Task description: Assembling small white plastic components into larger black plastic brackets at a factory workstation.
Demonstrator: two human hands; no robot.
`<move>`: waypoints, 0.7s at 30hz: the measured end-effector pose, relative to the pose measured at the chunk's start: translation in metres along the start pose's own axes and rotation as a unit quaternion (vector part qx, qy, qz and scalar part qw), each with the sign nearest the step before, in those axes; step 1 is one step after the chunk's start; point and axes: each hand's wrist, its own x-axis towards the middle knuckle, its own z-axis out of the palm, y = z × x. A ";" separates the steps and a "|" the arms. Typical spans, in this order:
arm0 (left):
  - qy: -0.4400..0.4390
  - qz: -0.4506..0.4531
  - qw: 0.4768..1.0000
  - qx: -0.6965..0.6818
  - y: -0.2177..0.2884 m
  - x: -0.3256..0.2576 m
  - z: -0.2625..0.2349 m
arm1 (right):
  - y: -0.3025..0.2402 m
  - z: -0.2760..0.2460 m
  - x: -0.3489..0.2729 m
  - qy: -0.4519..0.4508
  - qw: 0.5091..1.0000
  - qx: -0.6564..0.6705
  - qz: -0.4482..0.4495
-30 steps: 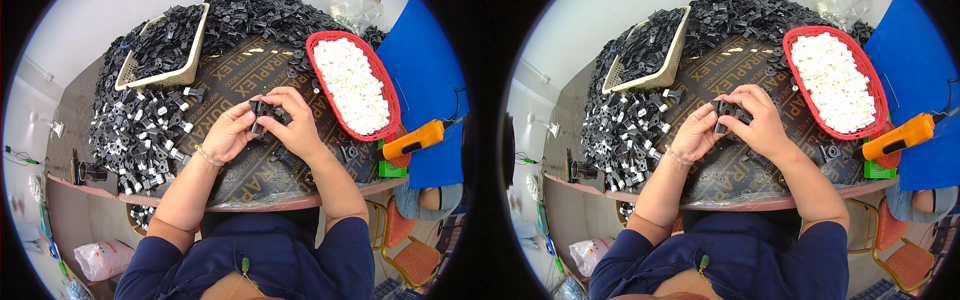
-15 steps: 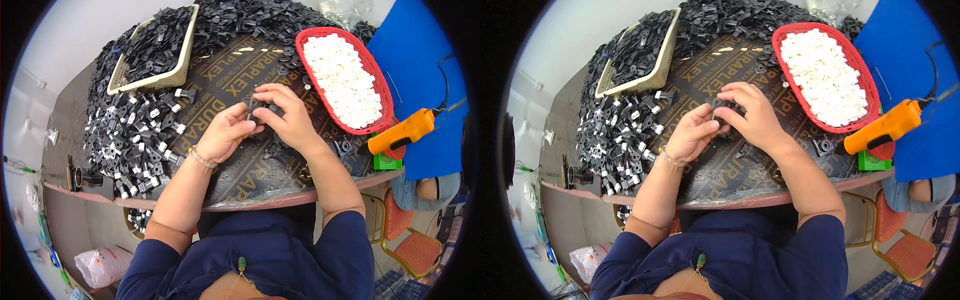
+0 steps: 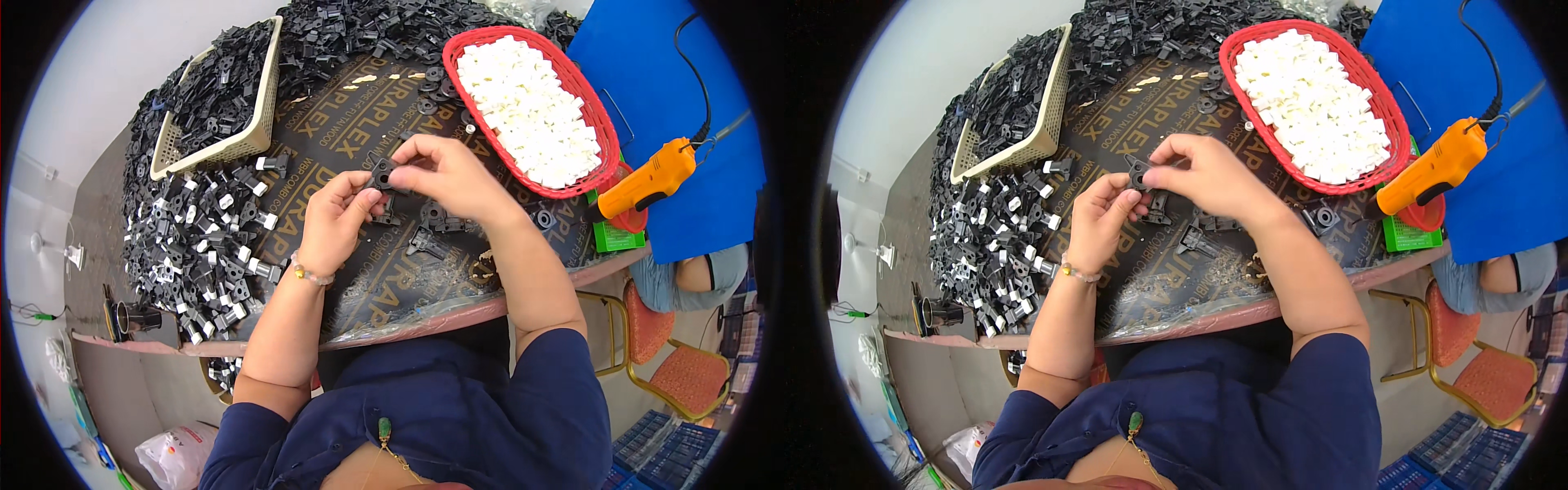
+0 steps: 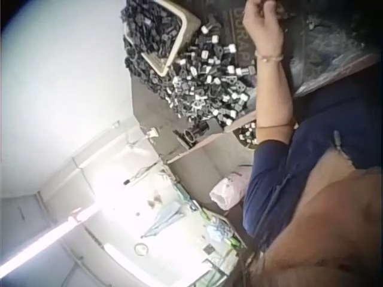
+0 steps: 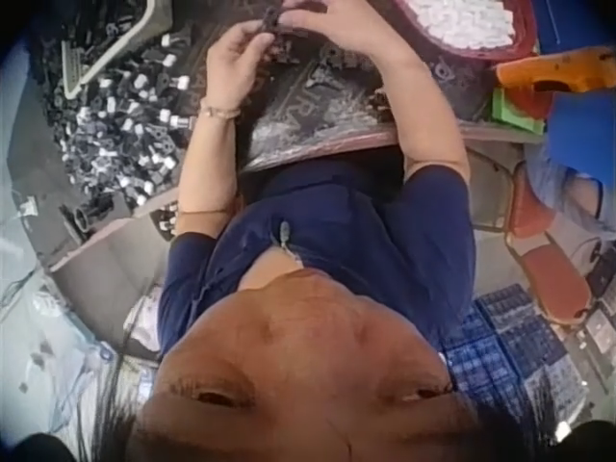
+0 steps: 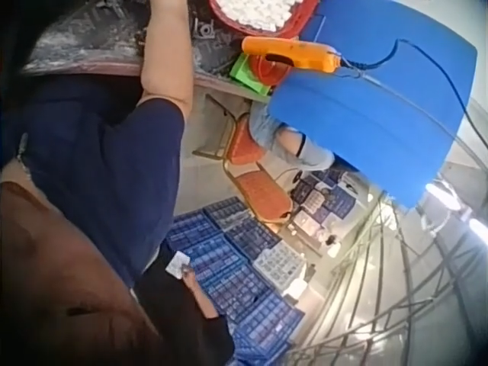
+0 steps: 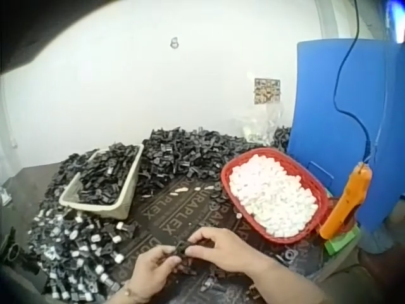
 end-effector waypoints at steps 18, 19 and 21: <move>0.046 -0.034 0.941 -0.333 0.004 0.011 -0.008 | 0.021 -0.113 -0.012 0.400 0.756 -0.518 0.015; 0.055 -0.034 0.937 -0.344 0.003 0.011 -0.009 | 0.017 -0.099 -0.008 0.397 0.760 -0.515 0.012; 0.054 -0.029 0.938 -0.340 -0.005 0.012 -0.012 | 0.012 -0.073 -0.004 0.307 0.922 -0.214 -0.094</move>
